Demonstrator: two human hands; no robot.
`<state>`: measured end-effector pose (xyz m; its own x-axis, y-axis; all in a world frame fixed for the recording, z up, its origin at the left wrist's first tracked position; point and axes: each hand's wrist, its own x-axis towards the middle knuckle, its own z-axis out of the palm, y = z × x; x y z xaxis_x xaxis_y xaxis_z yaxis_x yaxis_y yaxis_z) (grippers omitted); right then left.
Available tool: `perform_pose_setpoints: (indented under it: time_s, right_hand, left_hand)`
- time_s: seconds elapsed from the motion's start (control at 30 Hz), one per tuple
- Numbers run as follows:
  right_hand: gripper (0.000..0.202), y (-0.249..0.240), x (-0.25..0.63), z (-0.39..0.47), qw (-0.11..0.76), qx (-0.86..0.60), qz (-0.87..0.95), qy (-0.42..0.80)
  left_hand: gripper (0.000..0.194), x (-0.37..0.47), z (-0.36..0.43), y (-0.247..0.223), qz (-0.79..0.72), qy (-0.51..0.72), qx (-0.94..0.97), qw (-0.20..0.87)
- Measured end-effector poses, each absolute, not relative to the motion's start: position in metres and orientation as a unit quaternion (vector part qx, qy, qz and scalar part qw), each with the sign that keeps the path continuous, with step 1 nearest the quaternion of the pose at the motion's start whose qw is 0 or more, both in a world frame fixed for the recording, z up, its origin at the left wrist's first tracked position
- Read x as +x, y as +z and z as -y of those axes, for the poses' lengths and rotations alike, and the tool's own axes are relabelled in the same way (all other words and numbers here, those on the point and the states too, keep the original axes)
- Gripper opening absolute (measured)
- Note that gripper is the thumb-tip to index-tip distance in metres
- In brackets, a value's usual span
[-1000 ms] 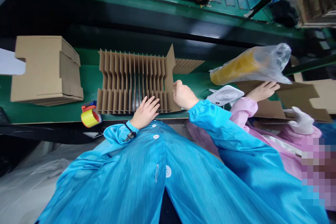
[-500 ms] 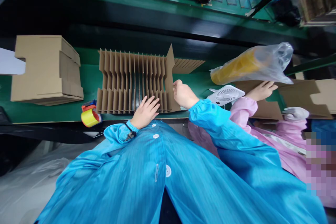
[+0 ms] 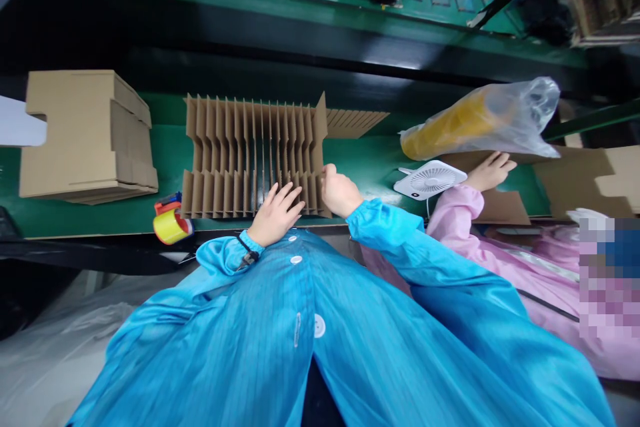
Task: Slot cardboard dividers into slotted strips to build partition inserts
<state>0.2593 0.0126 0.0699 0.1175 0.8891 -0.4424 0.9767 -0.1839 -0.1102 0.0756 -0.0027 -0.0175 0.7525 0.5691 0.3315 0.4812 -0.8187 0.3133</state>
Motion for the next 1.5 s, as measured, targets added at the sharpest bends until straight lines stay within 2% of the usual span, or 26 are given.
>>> perform_pose_setpoints:
  time_s: [0.23,0.6,0.67,0.77,0.83,0.97,1.13,1.27,1.33,1.5]
  right_hand:
    - [0.045,0.057,0.256,-0.009,0.122,0.747,-0.630,-0.172]
    - [0.038,0.071,0.258,-0.019,0.146,0.740,-0.619,-0.218]
    - [0.037,0.076,0.262,-0.028,0.116,0.751,-0.616,-0.210]
    - [0.051,0.083,0.271,-0.055,0.003,0.785,-0.603,-0.144]
    - [0.053,0.082,0.273,-0.079,-0.044,0.794,-0.596,-0.108]
    - [0.032,0.068,0.273,-0.117,-0.023,0.797,-0.595,-0.104]
    - [0.031,0.054,0.273,-0.124,-0.048,0.797,-0.596,-0.084]
    - [0.028,0.052,0.277,-0.119,-0.062,0.786,-0.609,-0.089]
    - [0.028,0.052,0.277,-0.119,-0.068,0.783,-0.612,-0.084]
    - [0.029,0.053,0.275,-0.118,-0.053,0.787,-0.607,-0.090]
  left_hand:
    - [0.026,0.075,0.002,-0.018,-0.291,0.199,0.930,0.103]
    - [0.025,0.075,0.005,-0.018,-0.293,0.200,0.931,0.091]
    - [0.025,0.075,0.005,-0.018,-0.291,0.198,0.931,0.091]
    - [0.026,0.076,0.005,-0.016,-0.289,0.197,0.932,0.090]
    - [0.026,0.077,0.004,-0.016,-0.289,0.199,0.932,0.086]
    - [0.026,0.076,0.006,-0.018,-0.292,0.196,0.933,0.073]
    - [0.029,0.072,0.003,-0.002,-0.297,0.168,0.933,0.111]
    - [0.032,0.097,-0.060,0.031,-0.335,0.199,0.906,0.164]
    - [0.033,0.123,-0.114,0.042,-0.402,0.223,0.879,0.129]
    - [0.030,0.177,-0.218,0.039,-0.458,0.084,0.872,0.150]
